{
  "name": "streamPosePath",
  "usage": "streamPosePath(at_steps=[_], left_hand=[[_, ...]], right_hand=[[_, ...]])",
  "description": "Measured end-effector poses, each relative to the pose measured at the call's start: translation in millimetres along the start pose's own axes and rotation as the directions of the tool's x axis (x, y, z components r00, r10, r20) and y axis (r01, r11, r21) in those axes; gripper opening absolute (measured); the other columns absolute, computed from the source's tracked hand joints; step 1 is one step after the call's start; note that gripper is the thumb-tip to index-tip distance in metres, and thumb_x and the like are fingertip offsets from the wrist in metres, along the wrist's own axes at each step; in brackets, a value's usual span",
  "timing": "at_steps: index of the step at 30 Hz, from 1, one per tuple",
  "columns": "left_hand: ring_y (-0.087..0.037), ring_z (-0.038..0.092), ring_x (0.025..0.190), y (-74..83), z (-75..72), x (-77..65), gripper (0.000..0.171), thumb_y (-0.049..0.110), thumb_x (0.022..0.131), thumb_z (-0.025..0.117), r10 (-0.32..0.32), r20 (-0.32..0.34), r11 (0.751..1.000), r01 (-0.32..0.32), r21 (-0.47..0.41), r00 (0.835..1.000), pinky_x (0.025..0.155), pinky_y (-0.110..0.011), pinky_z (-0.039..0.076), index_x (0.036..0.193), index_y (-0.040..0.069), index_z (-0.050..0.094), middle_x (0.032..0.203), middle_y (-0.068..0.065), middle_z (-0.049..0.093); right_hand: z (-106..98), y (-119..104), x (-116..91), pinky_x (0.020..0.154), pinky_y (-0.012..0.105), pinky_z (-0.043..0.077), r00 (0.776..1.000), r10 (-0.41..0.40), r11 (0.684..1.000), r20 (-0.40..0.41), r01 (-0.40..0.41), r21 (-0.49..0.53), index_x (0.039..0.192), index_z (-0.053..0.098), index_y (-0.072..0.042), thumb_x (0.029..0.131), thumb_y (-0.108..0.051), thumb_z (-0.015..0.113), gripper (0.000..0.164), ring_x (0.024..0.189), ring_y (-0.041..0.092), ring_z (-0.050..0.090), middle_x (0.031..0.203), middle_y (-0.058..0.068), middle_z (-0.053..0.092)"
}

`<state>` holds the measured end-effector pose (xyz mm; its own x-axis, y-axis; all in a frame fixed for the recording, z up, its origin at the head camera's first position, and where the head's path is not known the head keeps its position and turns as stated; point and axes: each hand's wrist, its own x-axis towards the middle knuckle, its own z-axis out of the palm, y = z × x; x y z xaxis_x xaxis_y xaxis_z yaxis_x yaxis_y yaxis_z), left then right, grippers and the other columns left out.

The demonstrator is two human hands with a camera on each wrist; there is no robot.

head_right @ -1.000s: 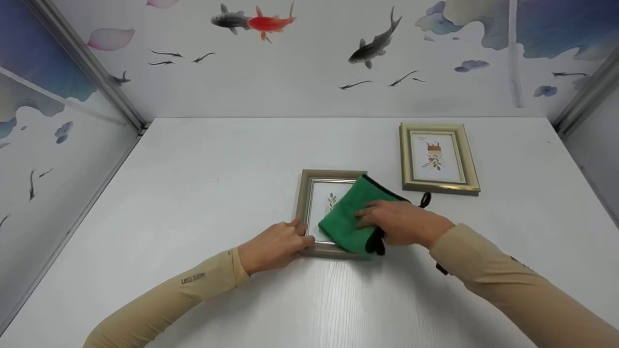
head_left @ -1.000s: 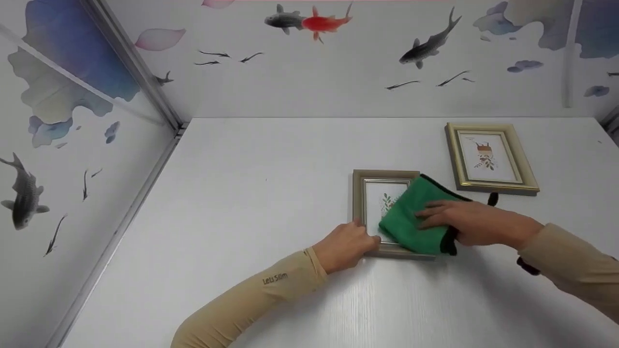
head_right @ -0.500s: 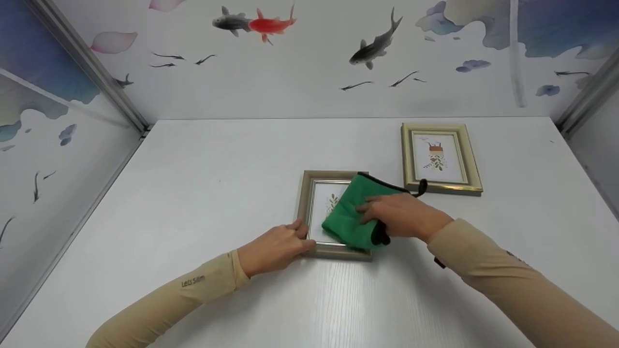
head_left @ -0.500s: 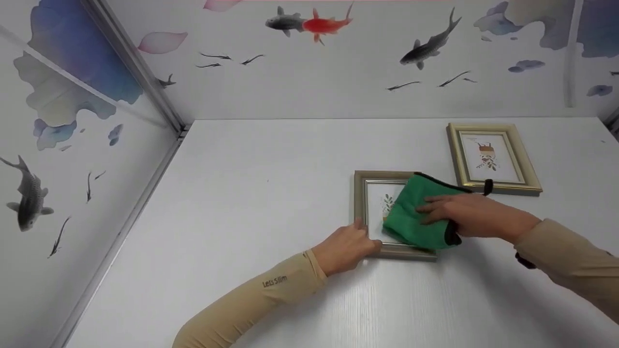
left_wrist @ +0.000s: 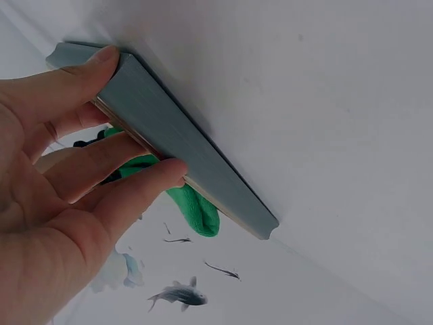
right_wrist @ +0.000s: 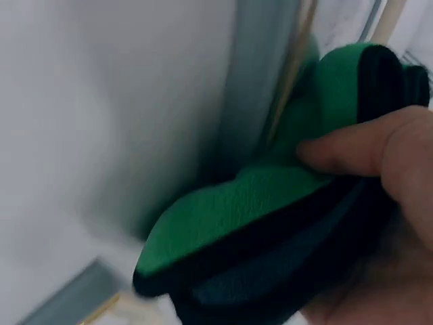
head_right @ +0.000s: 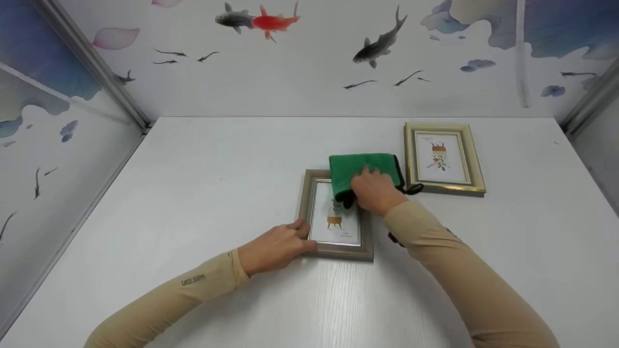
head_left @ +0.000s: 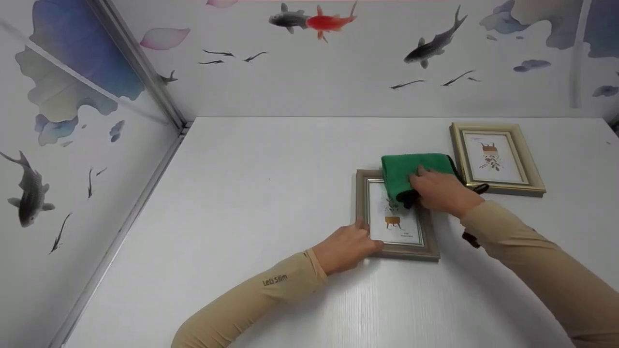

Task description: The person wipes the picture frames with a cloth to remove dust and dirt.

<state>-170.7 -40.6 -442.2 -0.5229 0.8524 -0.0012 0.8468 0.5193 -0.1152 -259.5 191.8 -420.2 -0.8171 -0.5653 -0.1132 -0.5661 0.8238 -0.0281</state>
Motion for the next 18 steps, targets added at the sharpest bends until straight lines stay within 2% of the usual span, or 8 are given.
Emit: streamPosePath(at_steps=[3,6,9,11,15,17,18], left_hand=[[-0.017,0.061,0.085,0.4,0.5,-0.1,0.028,0.003,0.09,0.065,-0.003,-0.003,1.0,0.003,-0.009,1.0,0.063,-0.023,0.054,0.11,0.021,0.073,0.088,-0.004,0.07],[-0.016,0.062,0.085,0.1,1.8,-1.3,0.027,0.004,0.09,0.065,0.002,-0.021,1.0,-0.002,-0.001,1.0,0.064,-0.023,0.054,0.109,0.021,0.074,0.089,-0.004,0.069],[-0.013,0.062,0.081,-0.3,2.8,-1.5,0.026,0.004,0.09,0.065,0.015,-0.045,1.0,-0.014,0.016,0.999,0.066,-0.022,0.053,0.108,0.021,0.074,0.085,-0.002,0.068],[-0.012,0.061,0.079,-0.5,3.1,-1.6,0.026,0.005,0.09,0.065,0.021,-0.053,0.999,-0.019,0.033,0.998,0.067,-0.022,0.053,0.106,0.022,0.075,0.083,0.0,0.068],[-0.011,0.06,0.079,-1.2,3.4,-0.8,0.026,0.006,0.09,0.066,0.019,-0.045,0.999,-0.016,0.052,0.999,0.067,-0.022,0.052,0.106,0.023,0.075,0.081,0.002,0.068],[-0.012,0.06,0.078,-1.3,3.0,-0.4,0.025,0.007,0.09,0.066,0.009,-0.028,0.999,-0.008,0.043,1.0,0.065,-0.022,0.052,0.107,0.023,0.074,0.082,0.001,0.068],[-0.012,0.06,0.078,-1.2,2.8,-0.3,0.025,0.007,0.09,0.066,0.004,-0.022,0.999,-0.003,0.035,1.0,0.065,-0.023,0.052,0.108,0.022,0.074,0.082,0.0,0.068]], right_hand=[[0.4,-16.3,9.9,0.082,0.06,0.048,0.997,0.077,0.997,-0.008,-0.077,-0.004,0.124,0.046,0.022,0.091,-0.004,0.061,0.045,0.11,0.059,0.049,0.123,0.047,0.044],[0.6,-32.5,21.1,0.081,0.059,0.048,0.996,0.092,0.996,-0.011,-0.093,-0.018,0.126,0.045,0.023,0.091,-0.008,0.062,0.049,0.111,0.059,0.048,0.125,0.046,0.044],[-0.3,-43.2,30.5,0.089,0.058,0.045,1.0,0.03,0.999,0.005,-0.03,0.024,0.131,0.043,0.02,0.092,-0.006,0.062,0.05,0.117,0.057,0.044,0.131,0.042,0.041],[-2.2,-46.2,35.9,0.097,0.057,0.039,0.999,-0.033,0.993,0.031,0.03,0.113,0.135,0.042,0.015,0.092,-0.001,0.059,0.049,0.124,0.054,0.038,0.138,0.038,0.038],[-4.8,-42.4,42.2,0.107,0.055,0.026,0.985,-0.143,0.938,0.099,0.103,0.332,0.145,0.037,0.003,0.091,0.008,0.051,0.056,0.138,0.044,0.023,0.151,0.025,0.028],[-3.7,-36.6,42.1,0.109,0.054,0.023,0.978,-0.179,0.909,0.107,0.123,0.398,0.147,0.036,-0.001,0.089,0.013,0.048,0.06,0.141,0.04,0.018,0.154,0.02,0.025],[-3.1,-33.6,40.7,0.109,0.054,0.024,0.976,-0.191,0.906,0.106,0.133,0.402,0.147,0.036,-0.003,0.088,0.014,0.047,0.063,0.141,0.038,0.018,0.155,0.018,0.025]])
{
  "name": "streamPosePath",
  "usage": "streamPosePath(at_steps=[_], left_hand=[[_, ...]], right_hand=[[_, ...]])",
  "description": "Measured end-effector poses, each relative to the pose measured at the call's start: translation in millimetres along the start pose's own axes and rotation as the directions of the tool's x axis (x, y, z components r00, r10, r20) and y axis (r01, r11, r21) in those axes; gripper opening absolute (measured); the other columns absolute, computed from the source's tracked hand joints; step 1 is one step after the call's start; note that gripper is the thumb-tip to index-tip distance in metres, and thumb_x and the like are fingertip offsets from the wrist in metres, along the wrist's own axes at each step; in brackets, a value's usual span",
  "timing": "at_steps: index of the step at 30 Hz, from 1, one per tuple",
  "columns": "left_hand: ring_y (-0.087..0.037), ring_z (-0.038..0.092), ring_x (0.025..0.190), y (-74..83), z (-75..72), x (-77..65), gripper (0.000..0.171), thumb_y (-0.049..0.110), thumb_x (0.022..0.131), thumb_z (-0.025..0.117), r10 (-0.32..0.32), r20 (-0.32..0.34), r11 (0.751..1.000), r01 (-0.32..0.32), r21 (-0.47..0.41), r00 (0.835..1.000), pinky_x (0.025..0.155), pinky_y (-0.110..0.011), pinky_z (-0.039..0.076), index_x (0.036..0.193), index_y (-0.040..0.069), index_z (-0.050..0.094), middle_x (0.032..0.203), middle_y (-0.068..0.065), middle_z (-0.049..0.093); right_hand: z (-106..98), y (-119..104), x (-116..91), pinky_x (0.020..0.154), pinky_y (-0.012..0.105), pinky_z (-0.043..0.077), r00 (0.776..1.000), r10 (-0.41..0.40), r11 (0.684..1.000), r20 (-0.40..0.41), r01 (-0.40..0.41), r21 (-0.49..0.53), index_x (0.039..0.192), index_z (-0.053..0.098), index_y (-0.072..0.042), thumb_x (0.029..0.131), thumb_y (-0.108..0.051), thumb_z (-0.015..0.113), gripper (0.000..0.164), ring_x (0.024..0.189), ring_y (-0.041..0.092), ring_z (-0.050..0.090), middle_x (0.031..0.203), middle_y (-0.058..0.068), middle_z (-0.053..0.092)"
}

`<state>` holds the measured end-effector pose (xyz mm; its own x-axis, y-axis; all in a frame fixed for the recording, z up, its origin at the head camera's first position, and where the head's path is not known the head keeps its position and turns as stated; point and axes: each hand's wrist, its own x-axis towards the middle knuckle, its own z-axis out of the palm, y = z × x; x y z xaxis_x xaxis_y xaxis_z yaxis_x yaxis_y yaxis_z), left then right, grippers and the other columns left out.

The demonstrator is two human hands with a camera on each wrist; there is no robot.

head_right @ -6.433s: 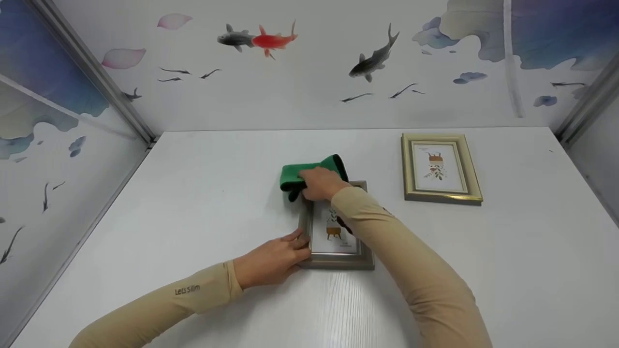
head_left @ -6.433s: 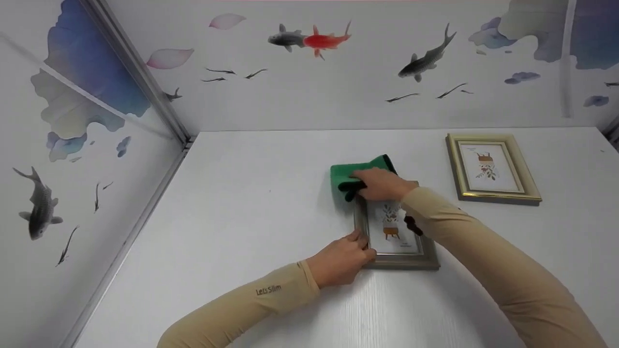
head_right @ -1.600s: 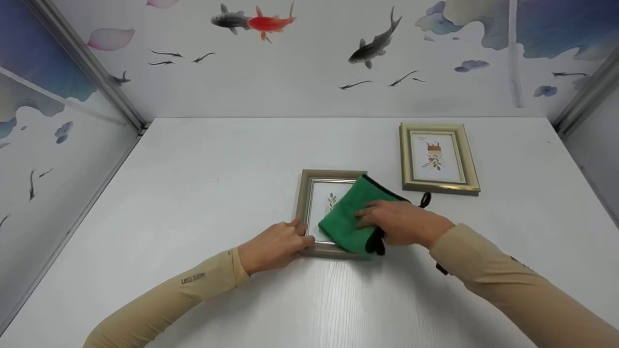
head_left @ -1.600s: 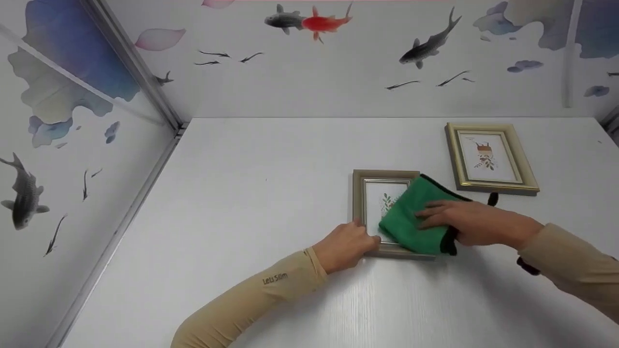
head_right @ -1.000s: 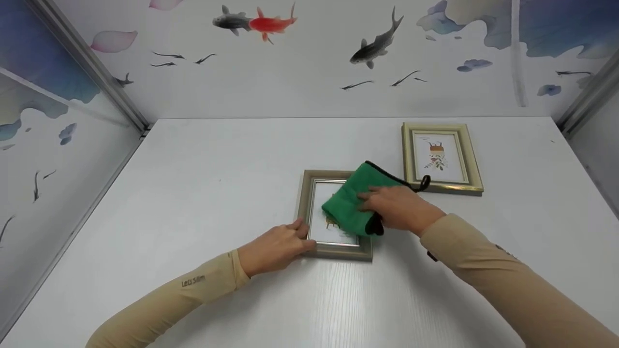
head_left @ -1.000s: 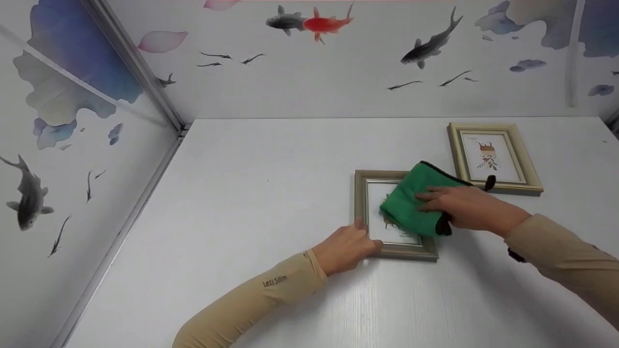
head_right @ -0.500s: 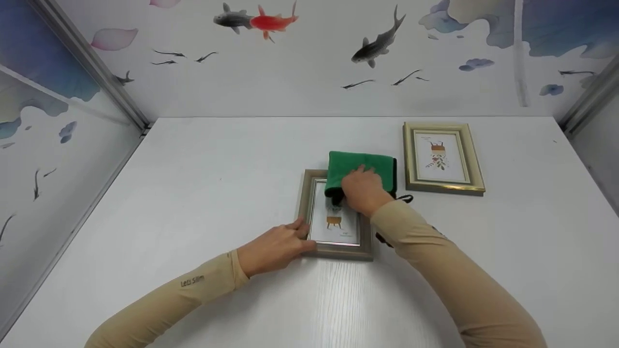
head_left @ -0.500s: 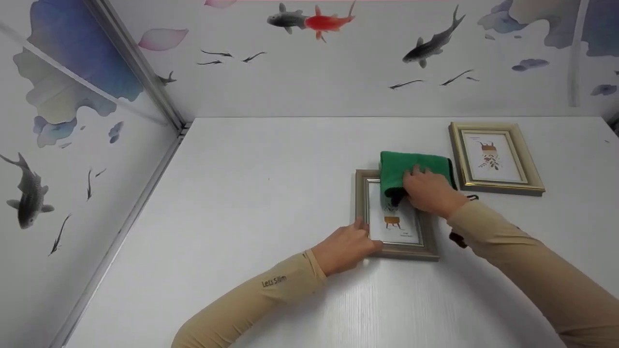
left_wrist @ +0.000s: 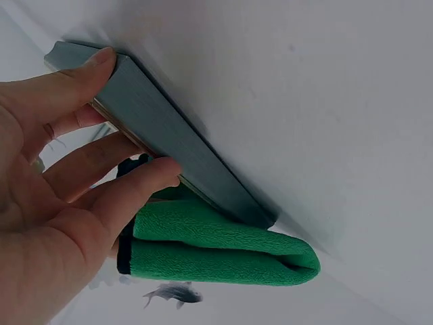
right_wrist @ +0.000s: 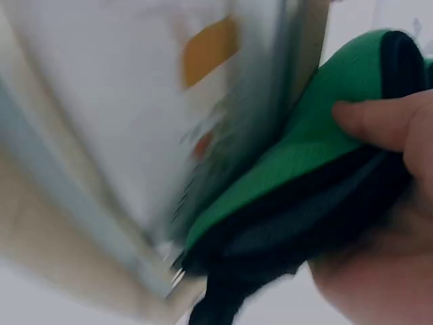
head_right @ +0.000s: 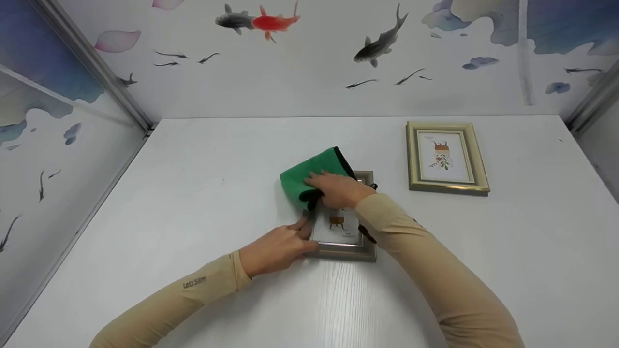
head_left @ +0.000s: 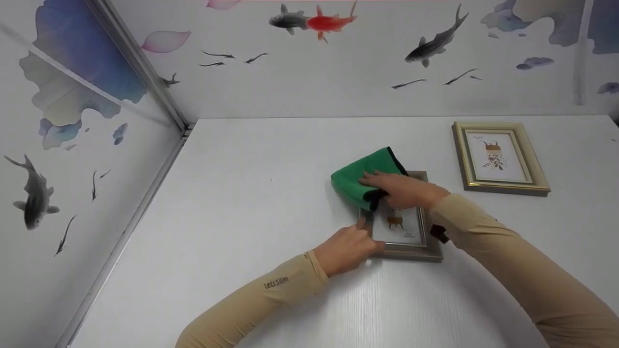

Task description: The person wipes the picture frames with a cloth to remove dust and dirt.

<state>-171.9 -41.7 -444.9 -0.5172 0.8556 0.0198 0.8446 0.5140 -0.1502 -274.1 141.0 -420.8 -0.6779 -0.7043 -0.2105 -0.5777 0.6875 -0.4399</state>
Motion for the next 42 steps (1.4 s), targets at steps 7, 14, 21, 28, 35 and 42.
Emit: streamPosePath(at_steps=[7,14,21,28,35,42], left_hand=[[-0.016,0.063,0.081,1.4,-1.2,-0.3,0.019,0.009,0.091,0.066,-0.019,-0.003,0.999,0.019,-0.05,1.0,0.066,-0.023,0.053,0.108,0.016,0.072,0.088,-0.004,0.068],[-0.019,0.065,0.086,1.2,-1.6,-2.2,0.018,0.005,0.09,0.066,-0.041,-0.037,0.998,0.039,-0.055,0.998,0.068,-0.023,0.053,0.106,0.012,0.071,0.092,-0.006,0.07],[-0.02,0.064,0.088,2.4,-0.3,-1.7,0.016,0.006,0.091,0.065,-0.044,-0.029,0.998,0.042,-0.056,0.999,0.068,-0.022,0.053,0.104,0.012,0.072,0.091,-0.006,0.07],[-0.019,0.065,0.088,2.7,0.6,-2.2,0.02,0.006,0.09,0.067,-0.038,-0.013,0.998,0.037,-0.044,0.999,0.071,-0.023,0.054,0.107,0.014,0.073,0.091,-0.006,0.069],[-0.013,0.064,0.079,3.0,2.6,-1.5,0.022,0.005,0.089,0.068,-0.01,-0.029,1.0,0.01,0.003,1.0,0.074,-0.023,0.052,0.105,0.018,0.074,0.083,-0.001,0.068],[-0.013,0.063,0.077,3.4,2.3,-1.0,0.024,0.008,0.088,0.069,-0.002,-0.028,0.999,0.003,0.048,1.0,0.076,-0.025,0.051,0.108,0.02,0.074,0.083,0.002,0.069]], right_hand=[[-3.9,10.0,-25.9,0.098,0.055,0.039,0.997,-0.051,0.952,-0.06,0.03,-0.304,0.14,0.048,-0.001,0.089,0.003,0.063,0.053,0.133,0.04,0.036,0.145,0.02,0.042],[-8.9,3.9,-42.5,0.079,0.053,0.051,0.987,0.102,0.881,-0.128,-0.149,-0.448,0.118,0.059,0.006,0.089,-0.005,0.065,0.031,0.099,0.041,0.061,0.111,0.025,0.062],[0.2,-4.5,-42.2,0.055,0.047,0.051,0.941,0.256,0.861,-0.22,-0.326,-0.39,0.072,0.052,0.001,0.087,-0.002,0.061,0.018,0.059,0.025,0.051,0.065,0.011,0.049],[12.8,-16.8,-28.0,0.049,0.043,0.05,0.911,0.316,0.872,-0.265,-0.389,-0.298,0.059,0.047,-0.004,0.089,-0.011,0.063,0.034,0.053,0.023,0.05,0.058,0.01,0.048],[22.7,-25.6,-6.9,0.047,0.04,0.048,0.902,0.293,0.901,-0.317,-0.372,-0.225,0.064,0.049,-0.001,0.09,-0.015,0.061,0.032,0.053,0.025,0.051,0.059,0.01,0.048],[23.6,-18.9,-5.8,0.101,0.055,0.036,0.981,0.076,0.995,-0.176,-0.086,-0.05,0.138,0.042,0.011,0.095,-0.007,0.053,0.048,0.126,0.047,0.041,0.139,0.032,0.042]])
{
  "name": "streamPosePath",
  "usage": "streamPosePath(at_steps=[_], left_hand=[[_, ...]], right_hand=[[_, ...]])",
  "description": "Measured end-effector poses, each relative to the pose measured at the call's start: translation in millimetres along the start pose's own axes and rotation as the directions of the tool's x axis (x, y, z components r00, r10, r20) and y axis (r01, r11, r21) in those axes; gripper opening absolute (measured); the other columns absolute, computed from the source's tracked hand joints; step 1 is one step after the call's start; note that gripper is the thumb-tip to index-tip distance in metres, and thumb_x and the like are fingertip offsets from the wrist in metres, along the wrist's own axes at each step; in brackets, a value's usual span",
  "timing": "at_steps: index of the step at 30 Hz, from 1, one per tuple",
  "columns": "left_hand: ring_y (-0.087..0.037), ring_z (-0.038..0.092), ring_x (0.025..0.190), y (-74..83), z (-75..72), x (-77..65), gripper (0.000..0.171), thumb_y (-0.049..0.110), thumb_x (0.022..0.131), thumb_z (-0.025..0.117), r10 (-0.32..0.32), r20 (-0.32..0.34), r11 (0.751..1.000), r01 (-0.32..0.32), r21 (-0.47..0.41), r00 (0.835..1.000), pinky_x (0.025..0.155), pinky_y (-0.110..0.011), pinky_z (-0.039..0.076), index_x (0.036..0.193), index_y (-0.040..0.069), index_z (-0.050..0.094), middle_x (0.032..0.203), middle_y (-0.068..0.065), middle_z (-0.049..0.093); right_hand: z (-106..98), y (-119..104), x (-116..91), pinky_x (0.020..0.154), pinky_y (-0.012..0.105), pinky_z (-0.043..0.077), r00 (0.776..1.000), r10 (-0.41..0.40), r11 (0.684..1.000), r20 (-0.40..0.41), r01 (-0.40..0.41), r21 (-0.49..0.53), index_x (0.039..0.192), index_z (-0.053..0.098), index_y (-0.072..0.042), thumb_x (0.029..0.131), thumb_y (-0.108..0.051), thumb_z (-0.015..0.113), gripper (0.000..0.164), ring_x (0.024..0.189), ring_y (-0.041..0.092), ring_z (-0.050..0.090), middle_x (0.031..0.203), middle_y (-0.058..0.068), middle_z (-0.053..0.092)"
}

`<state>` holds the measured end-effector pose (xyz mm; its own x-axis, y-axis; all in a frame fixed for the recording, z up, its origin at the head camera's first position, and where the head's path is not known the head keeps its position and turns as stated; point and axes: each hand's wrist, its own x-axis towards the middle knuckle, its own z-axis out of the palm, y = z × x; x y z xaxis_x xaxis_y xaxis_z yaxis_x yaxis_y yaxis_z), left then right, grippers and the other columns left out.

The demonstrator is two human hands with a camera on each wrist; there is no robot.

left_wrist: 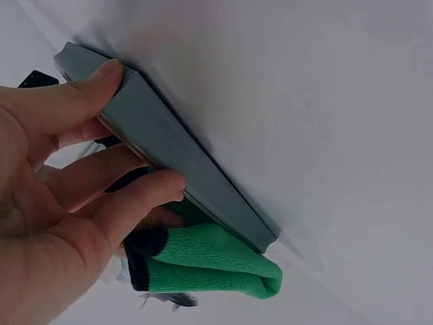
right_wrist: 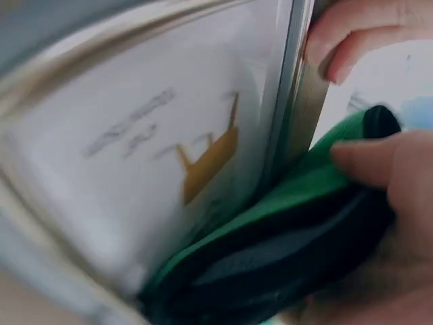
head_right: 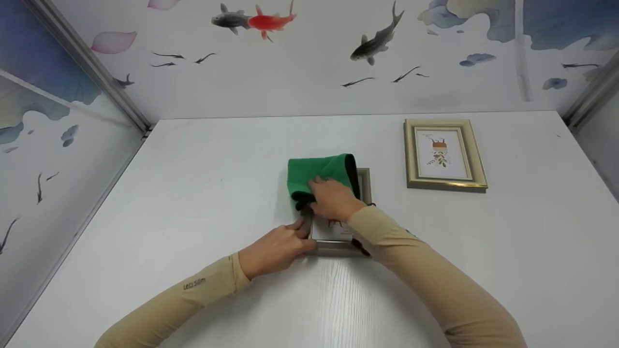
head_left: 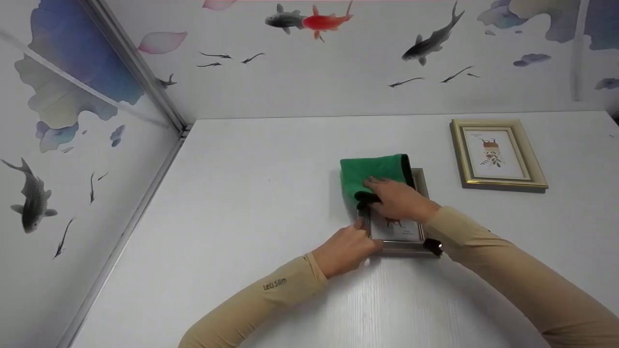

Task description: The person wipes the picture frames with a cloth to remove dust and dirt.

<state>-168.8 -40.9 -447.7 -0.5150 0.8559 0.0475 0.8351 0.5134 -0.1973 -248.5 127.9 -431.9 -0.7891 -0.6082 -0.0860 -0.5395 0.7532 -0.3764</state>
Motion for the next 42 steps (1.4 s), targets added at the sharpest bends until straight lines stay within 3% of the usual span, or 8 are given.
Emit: streamPosePath(at_steps=[5,11,18,24,30,34,37,42], left_hand=[[-0.015,0.063,0.077,0.6,-0.3,-0.4,0.023,0.008,0.087,0.068,-0.019,-0.002,0.999,0.019,-0.031,1.0,0.07,-0.026,0.052,0.106,0.02,0.074,0.082,0.0,0.068],[-0.015,0.063,0.08,1.4,-0.6,1.9,0.022,0.006,0.088,0.065,-0.034,-0.012,0.998,0.033,-0.061,0.999,0.069,-0.025,0.053,0.104,0.018,0.074,0.082,-0.001,0.068],[-0.012,0.062,0.067,2.1,-1.6,7.0,0.023,0.004,0.085,0.066,-0.045,-0.014,0.996,0.044,-0.083,0.999,0.058,-0.022,0.052,0.102,0.016,0.074,0.079,-0.001,0.069],[-0.017,0.063,0.073,2.1,-1.0,9.6,0.025,0.002,0.084,0.066,-0.052,-0.033,0.993,0.048,-0.111,0.998,0.057,-0.021,0.052,0.102,0.016,0.075,0.08,-0.002,0.07],[-0.014,0.065,0.069,0.0,-1.0,10.5,0.02,0.003,0.084,0.067,-0.026,-0.059,0.997,0.021,-0.079,0.998,0.064,-0.025,0.053,0.096,0.017,0.075,0.076,0.002,0.07],[-0.012,0.062,0.065,0.1,-0.8,9.8,0.015,0.007,0.082,0.07,-0.021,-0.047,0.998,0.018,-0.067,0.999,0.057,-0.024,0.051,0.091,0.017,0.074,0.072,0.001,0.067],[-0.011,0.06,0.064,0.6,-0.3,9.6,0.012,0.008,0.083,0.07,-0.012,-0.038,0.999,0.01,-0.052,0.999,0.056,-0.024,0.05,0.09,0.018,0.073,0.072,0.001,0.066],[-0.012,0.061,0.065,0.2,0.2,9.0,0.012,0.007,0.085,0.069,0.006,-0.031,0.999,-0.008,-0.052,1.0,0.056,-0.025,0.049,0.09,0.018,0.073,0.073,0.002,0.067]], right_hand=[[-7.5,13.5,-10.6,0.107,0.056,0.025,0.987,-0.099,0.992,0.125,0.087,0.094,0.145,0.039,0.001,0.092,0.003,0.051,0.054,0.138,0.043,0.024,0.15,0.022,0.032],[-14.2,15.7,-29.9,0.1,0.056,0.036,0.992,-0.102,0.972,0.074,0.115,-0.205,0.138,0.05,-0.002,0.089,-0.012,0.069,0.054,0.129,0.044,0.04,0.143,0.02,0.045],[-12.8,11.8,-41.6,0.084,0.059,0.048,0.999,0.04,0.909,-0.034,-0.05,-0.414,0.127,0.057,0.004,0.085,-0.026,0.073,0.054,0.111,0.05,0.053,0.124,0.027,0.058],[-3.5,4.1,-52.4,0.049,0.045,0.05,0.983,0.07,0.874,-0.168,-0.141,-0.465,0.088,0.06,0.009,0.08,-0.025,0.077,0.039,0.063,0.033,0.058,0.073,0.02,0.057],[-1.0,-8.8,-51.2,0.039,0.037,0.042,0.975,0.099,0.926,-0.201,-0.164,-0.339,0.056,0.039,-0.009,0.08,-0.017,0.072,0.042,0.047,0.018,0.04,0.052,0.003,0.038],[-1.1,-13.3,-38.9,0.042,0.039,0.043,0.975,0.159,0.954,-0.158,-0.192,-0.228,0.061,0.044,-0.009,0.084,-0.014,0.065,0.032,0.05,0.02,0.041,0.055,0.004,0.041],[1.5,-13.1,-31.1,0.045,0.041,0.046,0.982,0.136,0.969,-0.13,-0.159,-0.19,0.081,0.059,0.0,0.087,-0.013,0.062,0.014,0.054,0.021,0.046,0.063,0.008,0.051],[4.7,-6.9,-28.1,0.06,0.049,0.052,0.995,0.038,0.992,-0.092,-0.049,-0.118,0.128,0.059,0.001,0.088,-0.01,0.061,0.041,0.078,0.032,0.062,0.105,0.02,0.066]])
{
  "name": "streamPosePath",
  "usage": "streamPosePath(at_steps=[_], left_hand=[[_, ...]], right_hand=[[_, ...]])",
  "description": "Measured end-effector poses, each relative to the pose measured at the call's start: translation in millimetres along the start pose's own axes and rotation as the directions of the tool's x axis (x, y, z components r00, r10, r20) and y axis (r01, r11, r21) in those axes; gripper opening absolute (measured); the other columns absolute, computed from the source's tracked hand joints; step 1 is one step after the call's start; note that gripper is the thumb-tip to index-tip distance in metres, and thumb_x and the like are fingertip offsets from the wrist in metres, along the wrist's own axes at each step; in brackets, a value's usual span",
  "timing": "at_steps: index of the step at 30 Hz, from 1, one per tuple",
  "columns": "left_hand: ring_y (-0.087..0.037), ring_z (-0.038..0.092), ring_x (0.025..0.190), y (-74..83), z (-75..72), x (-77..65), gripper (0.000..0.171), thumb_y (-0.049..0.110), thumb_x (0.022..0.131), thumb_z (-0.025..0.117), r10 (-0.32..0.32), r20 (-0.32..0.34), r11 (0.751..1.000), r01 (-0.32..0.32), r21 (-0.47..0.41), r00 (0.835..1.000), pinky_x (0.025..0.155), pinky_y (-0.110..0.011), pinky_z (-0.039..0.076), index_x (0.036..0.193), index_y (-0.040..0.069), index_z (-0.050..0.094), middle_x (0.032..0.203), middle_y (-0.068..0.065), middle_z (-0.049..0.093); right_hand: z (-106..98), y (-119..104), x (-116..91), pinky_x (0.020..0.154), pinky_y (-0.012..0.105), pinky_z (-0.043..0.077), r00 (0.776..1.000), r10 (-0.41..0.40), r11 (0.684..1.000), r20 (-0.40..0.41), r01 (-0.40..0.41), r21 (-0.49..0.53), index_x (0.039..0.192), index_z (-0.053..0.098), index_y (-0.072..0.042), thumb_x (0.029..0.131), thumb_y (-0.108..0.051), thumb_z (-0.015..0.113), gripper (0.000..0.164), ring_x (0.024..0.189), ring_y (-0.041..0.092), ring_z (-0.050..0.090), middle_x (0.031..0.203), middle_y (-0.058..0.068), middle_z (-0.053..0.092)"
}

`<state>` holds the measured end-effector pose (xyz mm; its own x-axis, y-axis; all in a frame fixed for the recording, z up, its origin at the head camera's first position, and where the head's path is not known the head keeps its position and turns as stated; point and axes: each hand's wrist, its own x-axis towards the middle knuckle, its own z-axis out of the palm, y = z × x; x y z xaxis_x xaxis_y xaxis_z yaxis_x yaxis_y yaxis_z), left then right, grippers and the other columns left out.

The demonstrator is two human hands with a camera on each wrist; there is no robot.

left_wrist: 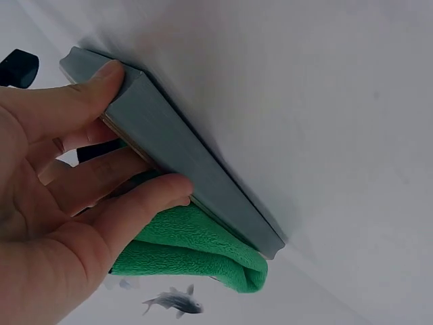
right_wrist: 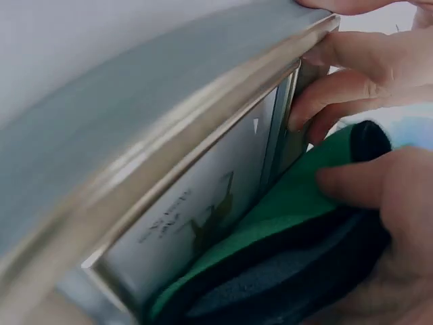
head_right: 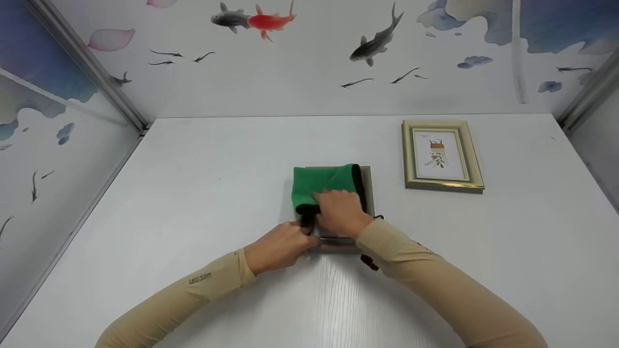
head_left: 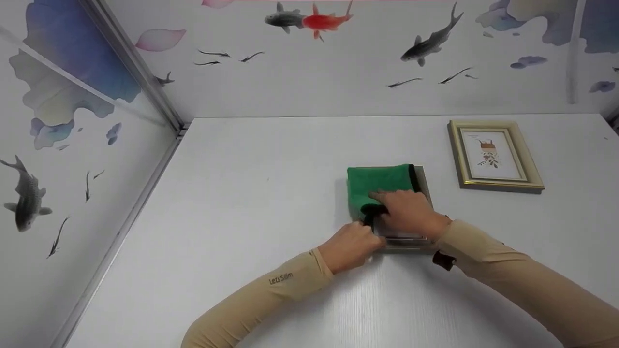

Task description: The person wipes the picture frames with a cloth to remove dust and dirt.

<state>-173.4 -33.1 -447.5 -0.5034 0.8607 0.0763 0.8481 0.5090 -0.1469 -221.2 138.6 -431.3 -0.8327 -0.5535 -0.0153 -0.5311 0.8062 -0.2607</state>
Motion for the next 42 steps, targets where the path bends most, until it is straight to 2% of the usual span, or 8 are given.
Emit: streamPosePath(at_steps=[4,9,16,20,25,30,38,42], left_hand=[[-0.011,0.06,0.065,-0.6,-1.2,-0.1,0.013,0.008,0.088,0.067,0.003,0.01,1.0,-0.003,0.018,1.0,0.055,-0.024,0.047,0.092,0.019,0.073,0.073,0.002,0.066],[-0.01,0.057,0.064,-0.4,-2.3,0.5,0.011,0.01,0.091,0.065,-0.014,0.02,1.0,0.014,0.009,1.0,0.056,-0.023,0.045,0.093,0.017,0.074,0.072,0.002,0.064],[-0.012,0.057,0.068,-1.5,-2.5,0.1,0.009,0.007,0.087,0.068,-0.065,-0.002,0.996,0.065,-0.068,0.998,0.058,-0.022,0.047,0.081,0.014,0.069,0.071,0.001,0.061],[-0.013,0.061,0.073,-2.0,-1.4,0.6,0.007,0.008,0.086,0.069,-0.072,-0.03,0.994,0.069,-0.082,0.997,0.061,-0.023,0.05,0.086,0.014,0.072,0.075,0.001,0.065],[-0.014,0.063,0.073,-2.8,-0.6,0.4,0.01,0.006,0.084,0.07,-0.057,-0.066,0.995,0.051,-0.085,0.996,0.061,-0.024,0.051,0.087,0.014,0.075,0.076,0.002,0.069],[-0.014,0.063,0.074,-2.4,0.7,-1.6,0.011,0.005,0.085,0.069,-0.058,-0.082,0.996,0.052,-0.077,0.995,0.06,-0.024,0.051,0.088,0.014,0.076,0.078,0.001,0.069],[-0.022,0.061,0.105,4.2,0.9,-10.3,0.014,0.008,0.09,0.067,-0.09,-0.08,0.995,0.092,0.025,0.993,0.067,-0.022,0.054,0.1,0.015,0.075,0.102,-0.007,0.068],[-0.022,0.063,0.103,8.0,0.6,-13.8,0.014,0.006,0.089,0.068,-0.096,-0.099,0.992,0.104,0.078,0.99,0.064,-0.023,0.054,0.099,0.014,0.075,0.105,-0.01,0.068]], right_hand=[[-1.1,10.8,-3.1,0.087,0.058,0.046,0.993,-0.111,0.983,0.032,0.105,0.149,0.135,0.055,-0.002,0.087,-0.001,0.058,0.047,0.116,0.044,0.052,0.134,0.022,0.053],[-2.3,23.3,-10.9,0.098,0.062,0.035,0.97,-0.231,0.934,0.071,0.201,0.295,0.136,0.052,-0.001,0.087,0.006,0.056,0.05,0.126,0.047,0.038,0.142,0.022,0.045],[-12.9,27.4,-32.3,0.094,0.059,0.041,0.967,-0.244,0.968,0.077,0.239,0.072,0.13,0.059,-0.003,0.082,0.005,0.066,0.049,0.121,0.046,0.046,0.133,0.019,0.055],[-17.7,23.4,-47.4,0.088,0.058,0.045,0.989,-0.136,0.982,0.051,0.142,-0.126,0.123,0.065,-0.005,0.08,-0.004,0.074,0.043,0.114,0.049,0.051,0.127,0.02,0.059],[-14.0,11.7,-61.2,0.076,0.055,0.05,0.999,-0.043,0.956,-0.031,0.032,-0.291,0.109,0.069,-0.004,0.076,-0.018,0.082,0.038,0.094,0.044,0.058,0.105,0.019,0.067],[-8.0,0.6,-65.5,0.057,0.046,0.05,0.997,-0.022,0.961,-0.075,0.0,-0.278,0.098,0.069,-0.001,0.075,-0.027,0.083,0.038,0.071,0.034,0.055,0.087,0.016,0.066],[-2.0,-0.2,-64.5,0.046,0.043,0.048,0.992,-0.008,0.966,-0.127,-0.025,-0.257,0.087,0.066,-0.002,0.073,-0.025,0.084,0.032,0.063,0.032,0.053,0.077,0.013,0.061],[-1.5,-2.3,-62.4,0.044,0.043,0.046,0.991,0.017,0.963,-0.135,-0.052,-0.264,0.081,0.063,-0.003,0.073,-0.022,0.083,0.029,0.06,0.031,0.052,0.071,0.012,0.058]])
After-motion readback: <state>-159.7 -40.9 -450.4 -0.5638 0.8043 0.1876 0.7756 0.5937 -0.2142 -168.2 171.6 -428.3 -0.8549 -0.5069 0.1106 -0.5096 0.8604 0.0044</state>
